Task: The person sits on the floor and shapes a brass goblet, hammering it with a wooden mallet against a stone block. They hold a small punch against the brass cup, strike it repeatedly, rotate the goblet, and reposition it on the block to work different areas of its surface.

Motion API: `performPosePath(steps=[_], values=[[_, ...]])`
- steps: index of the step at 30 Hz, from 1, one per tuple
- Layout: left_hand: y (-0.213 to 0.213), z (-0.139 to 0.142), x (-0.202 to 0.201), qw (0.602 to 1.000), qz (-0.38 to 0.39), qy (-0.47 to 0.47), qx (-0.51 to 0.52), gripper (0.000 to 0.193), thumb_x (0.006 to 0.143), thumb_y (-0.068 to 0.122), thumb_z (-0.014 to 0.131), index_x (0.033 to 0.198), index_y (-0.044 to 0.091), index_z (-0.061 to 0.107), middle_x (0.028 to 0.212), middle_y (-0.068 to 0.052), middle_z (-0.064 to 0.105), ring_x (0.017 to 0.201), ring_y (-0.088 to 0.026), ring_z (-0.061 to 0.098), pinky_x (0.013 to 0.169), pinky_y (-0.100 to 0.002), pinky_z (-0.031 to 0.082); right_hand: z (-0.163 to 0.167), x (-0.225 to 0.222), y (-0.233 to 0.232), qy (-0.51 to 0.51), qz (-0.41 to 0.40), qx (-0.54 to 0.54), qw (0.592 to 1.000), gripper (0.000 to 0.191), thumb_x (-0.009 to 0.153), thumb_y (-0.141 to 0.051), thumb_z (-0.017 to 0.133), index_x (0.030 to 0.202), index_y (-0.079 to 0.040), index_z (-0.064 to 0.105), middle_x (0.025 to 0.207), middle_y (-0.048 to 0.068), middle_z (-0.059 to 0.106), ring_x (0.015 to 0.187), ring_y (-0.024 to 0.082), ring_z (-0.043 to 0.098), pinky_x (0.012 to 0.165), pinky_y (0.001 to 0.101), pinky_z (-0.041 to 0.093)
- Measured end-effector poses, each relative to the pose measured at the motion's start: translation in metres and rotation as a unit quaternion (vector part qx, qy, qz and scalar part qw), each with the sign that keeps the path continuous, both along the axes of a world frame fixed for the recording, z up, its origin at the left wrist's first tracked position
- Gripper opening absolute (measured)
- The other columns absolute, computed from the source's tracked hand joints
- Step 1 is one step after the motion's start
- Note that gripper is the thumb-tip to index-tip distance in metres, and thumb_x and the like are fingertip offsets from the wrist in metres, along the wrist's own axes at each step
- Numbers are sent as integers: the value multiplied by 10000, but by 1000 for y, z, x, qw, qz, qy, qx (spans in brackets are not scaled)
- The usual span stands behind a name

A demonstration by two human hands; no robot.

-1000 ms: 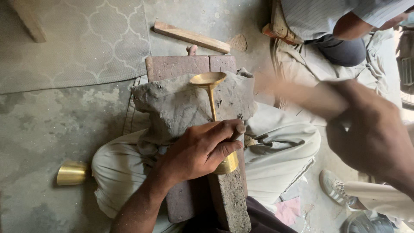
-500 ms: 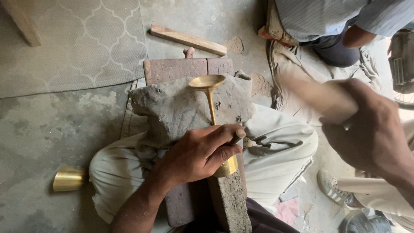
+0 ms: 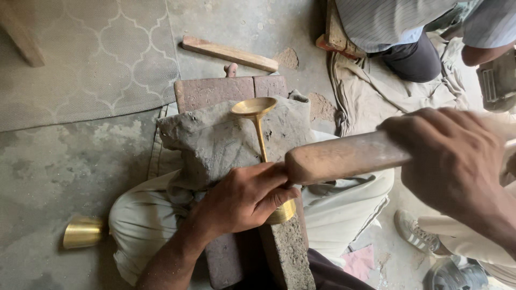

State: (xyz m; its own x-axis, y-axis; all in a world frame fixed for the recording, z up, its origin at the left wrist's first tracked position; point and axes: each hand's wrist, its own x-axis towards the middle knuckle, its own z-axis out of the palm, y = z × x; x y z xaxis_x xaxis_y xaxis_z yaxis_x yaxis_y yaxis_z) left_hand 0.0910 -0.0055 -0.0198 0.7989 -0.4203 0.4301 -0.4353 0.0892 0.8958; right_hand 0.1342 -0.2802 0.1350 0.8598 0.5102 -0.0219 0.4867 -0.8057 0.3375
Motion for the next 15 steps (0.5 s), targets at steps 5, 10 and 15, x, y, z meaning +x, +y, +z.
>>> performPosePath(steps=[5,10,15], values=[[-1,-4,0,1000,-10,7,4,317,1040,198,683,1312,99,555,992,-104,737,822,-241,765,662,-360,603,3,-7,3,31,-91,78,992,365,797,10,711,1142,-105,694,991,89,769,866,240,736,754,387,589],[-1,-8,1,1000,-23,3,9,345,1038,205,670,1341,102,541,956,-101,724,741,-223,739,601,-355,579,2,-8,1,84,-183,159,966,423,746,13,720,1164,-20,665,987,155,741,864,274,734,733,403,583],[1,-10,0,999,-15,-3,35,316,1044,228,677,1314,109,562,881,-83,694,702,-223,716,583,-374,554,-1,-10,-4,83,-125,239,959,415,824,-65,727,1219,19,629,1024,183,719,883,278,734,731,376,589]])
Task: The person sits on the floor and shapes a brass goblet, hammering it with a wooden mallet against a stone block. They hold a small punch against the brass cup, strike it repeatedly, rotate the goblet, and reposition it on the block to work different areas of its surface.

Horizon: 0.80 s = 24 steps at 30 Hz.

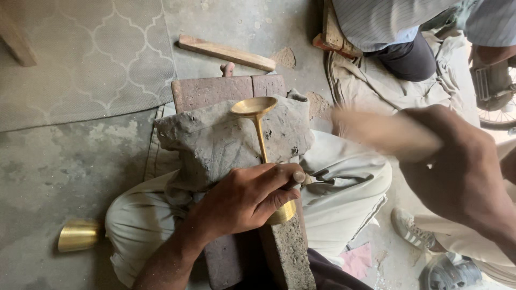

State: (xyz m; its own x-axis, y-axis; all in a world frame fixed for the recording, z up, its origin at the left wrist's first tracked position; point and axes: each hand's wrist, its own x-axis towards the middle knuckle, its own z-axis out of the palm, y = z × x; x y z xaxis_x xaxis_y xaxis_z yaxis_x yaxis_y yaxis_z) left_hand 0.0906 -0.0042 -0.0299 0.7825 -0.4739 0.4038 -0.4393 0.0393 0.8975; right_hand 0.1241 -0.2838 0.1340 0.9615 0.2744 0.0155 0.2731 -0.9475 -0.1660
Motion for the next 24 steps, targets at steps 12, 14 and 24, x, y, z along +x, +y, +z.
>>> performPosePath(steps=[12,14,24], values=[[3,2,0,1000,-3,-6,7,283,1043,236,692,1278,120,585,873,-90,688,690,-240,707,597,-385,556,5,2,11,-148,144,-230,951,240,823,46,725,1024,-83,740,1004,126,770,893,289,735,780,430,590],[3,2,0,1000,-8,3,-12,341,1044,228,672,1344,107,563,899,-91,702,694,-238,713,593,-384,556,5,-1,9,-34,-14,-63,997,335,786,-16,750,1107,-32,653,1019,131,750,885,262,736,747,392,590],[-1,-5,2,1000,-16,-16,-14,306,1068,255,636,1322,105,555,936,-88,715,711,-194,723,593,-360,587,3,-6,5,55,-65,-68,994,349,805,-46,738,1149,-26,686,990,118,748,878,235,746,761,378,600]])
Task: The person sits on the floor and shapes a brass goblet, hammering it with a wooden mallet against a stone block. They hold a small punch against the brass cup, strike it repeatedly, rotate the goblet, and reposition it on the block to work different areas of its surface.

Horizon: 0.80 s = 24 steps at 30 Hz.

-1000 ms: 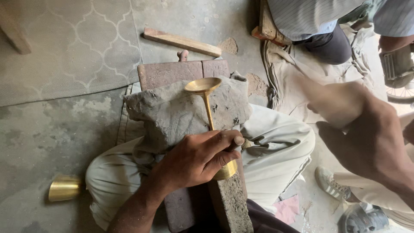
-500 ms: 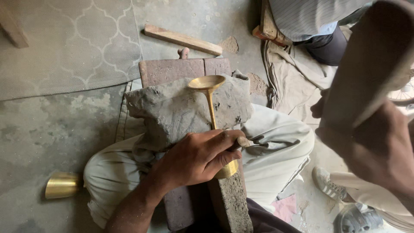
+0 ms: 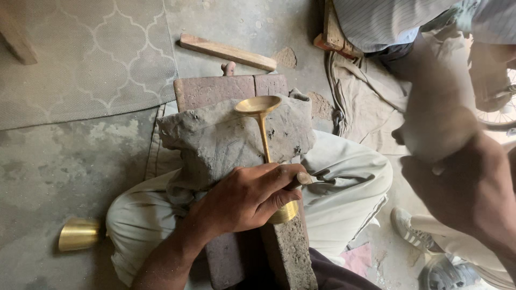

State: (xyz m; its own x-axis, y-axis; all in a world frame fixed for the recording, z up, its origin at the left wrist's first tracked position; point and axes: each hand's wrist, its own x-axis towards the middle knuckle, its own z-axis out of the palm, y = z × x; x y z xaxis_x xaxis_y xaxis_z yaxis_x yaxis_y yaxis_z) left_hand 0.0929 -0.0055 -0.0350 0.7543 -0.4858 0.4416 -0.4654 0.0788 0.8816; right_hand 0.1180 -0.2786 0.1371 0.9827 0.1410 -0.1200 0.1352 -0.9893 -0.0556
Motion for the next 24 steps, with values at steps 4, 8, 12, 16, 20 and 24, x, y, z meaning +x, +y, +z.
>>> performPosePath(steps=[4,8,12,16,20,24], values=[[1,2,0,1000,-3,-6,-5,297,1057,227,658,1312,113,554,963,-84,724,703,-192,718,597,-359,578,4,-3,-1,-95,103,-121,983,277,778,-30,741,1054,-55,734,1012,113,761,891,266,739,834,412,587],[3,6,0,1000,-8,7,9,365,1021,210,689,1337,111,535,940,-82,718,698,-198,717,579,-357,568,5,-5,-3,-88,107,-135,981,228,818,-30,743,1039,-87,746,981,90,765,886,246,746,850,405,587],[3,11,1,1000,-6,16,-7,373,1022,216,684,1349,127,529,982,-81,728,737,-195,738,618,-356,585,4,-6,1,-37,-16,35,999,355,774,-61,718,1127,-85,697,996,75,727,872,215,715,809,387,574],[5,12,1,1000,-3,17,6,385,1008,227,694,1348,137,536,958,-84,723,723,-205,730,617,-370,575,8,-8,11,-79,68,-126,987,202,911,-48,711,1093,-134,731,929,70,763,833,221,743,839,417,574],[5,9,0,1000,-5,14,4,351,1033,226,674,1338,134,528,1004,-90,733,754,-211,738,628,-367,573,13,-14,18,-71,48,-106,991,249,865,-48,686,1099,-126,720,899,78,748,828,253,740,831,433,571],[1,1,-1,999,-13,18,24,365,1034,225,660,1362,147,520,946,-92,714,748,-200,743,612,-350,587,18,-24,19,-55,-31,22,998,361,838,-117,707,1195,-83,665,972,95,721,841,257,724,752,399,562]])
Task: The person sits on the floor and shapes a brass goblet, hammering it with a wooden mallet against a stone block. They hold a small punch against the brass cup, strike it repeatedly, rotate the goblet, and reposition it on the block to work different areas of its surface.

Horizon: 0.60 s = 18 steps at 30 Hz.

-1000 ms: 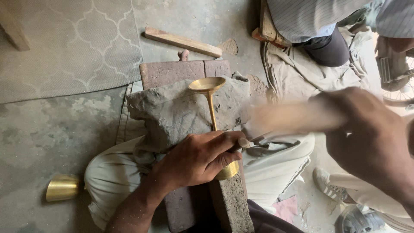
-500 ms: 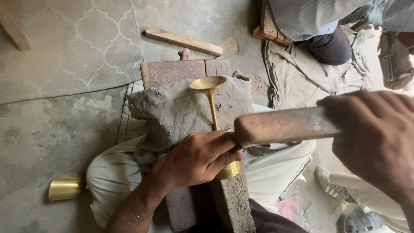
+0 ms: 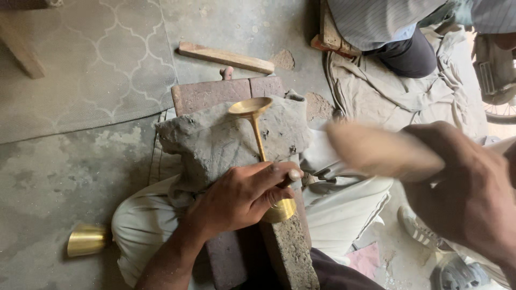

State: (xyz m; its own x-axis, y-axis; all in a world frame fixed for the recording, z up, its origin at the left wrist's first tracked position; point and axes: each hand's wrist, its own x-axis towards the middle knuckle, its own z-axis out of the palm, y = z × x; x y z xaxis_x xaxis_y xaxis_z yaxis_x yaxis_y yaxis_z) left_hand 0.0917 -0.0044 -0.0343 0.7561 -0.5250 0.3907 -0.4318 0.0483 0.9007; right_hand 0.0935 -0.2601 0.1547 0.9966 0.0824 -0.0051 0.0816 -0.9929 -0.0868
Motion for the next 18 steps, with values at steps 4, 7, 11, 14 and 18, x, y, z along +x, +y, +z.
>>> performPosePath(steps=[4,7,11,14,18], values=[[-5,-10,0,1000,-10,-10,-7,328,1084,214,608,1387,169,494,1029,-76,738,848,-173,768,678,-309,660,0,-10,-9,-46,120,-154,980,308,852,-44,656,1153,-100,690,934,91,721,887,278,720,821,444,562],[-8,-12,0,1000,-19,2,17,336,1065,242,590,1380,166,506,1022,-68,754,742,-161,739,590,-307,639,-6,-21,-14,-79,87,-72,990,272,891,-59,645,1162,-56,663,977,127,712,882,303,699,779,435,544],[-7,-1,-4,1000,19,-16,9,368,1068,308,563,1386,125,544,929,-68,737,798,-177,748,666,-339,617,-10,-45,-14,-123,104,-18,987,309,855,-61,621,1162,-33,639,976,146,695,871,311,683,788,433,530],[-10,10,-6,997,12,36,61,370,1038,361,527,1327,141,596,874,-42,728,707,-146,707,615,-289,613,-20,-60,-12,-151,97,-18,984,350,852,-16,611,1200,-30,641,990,140,690,888,302,685,800,446,527],[-4,24,-30,993,106,0,56,280,1040,321,665,1183,85,619,881,-60,735,779,-147,728,675,-304,581,-41,-82,-17,-163,105,-22,981,300,854,-81,688,1152,-70,661,959,120,717,829,301,692,722,467,537]])
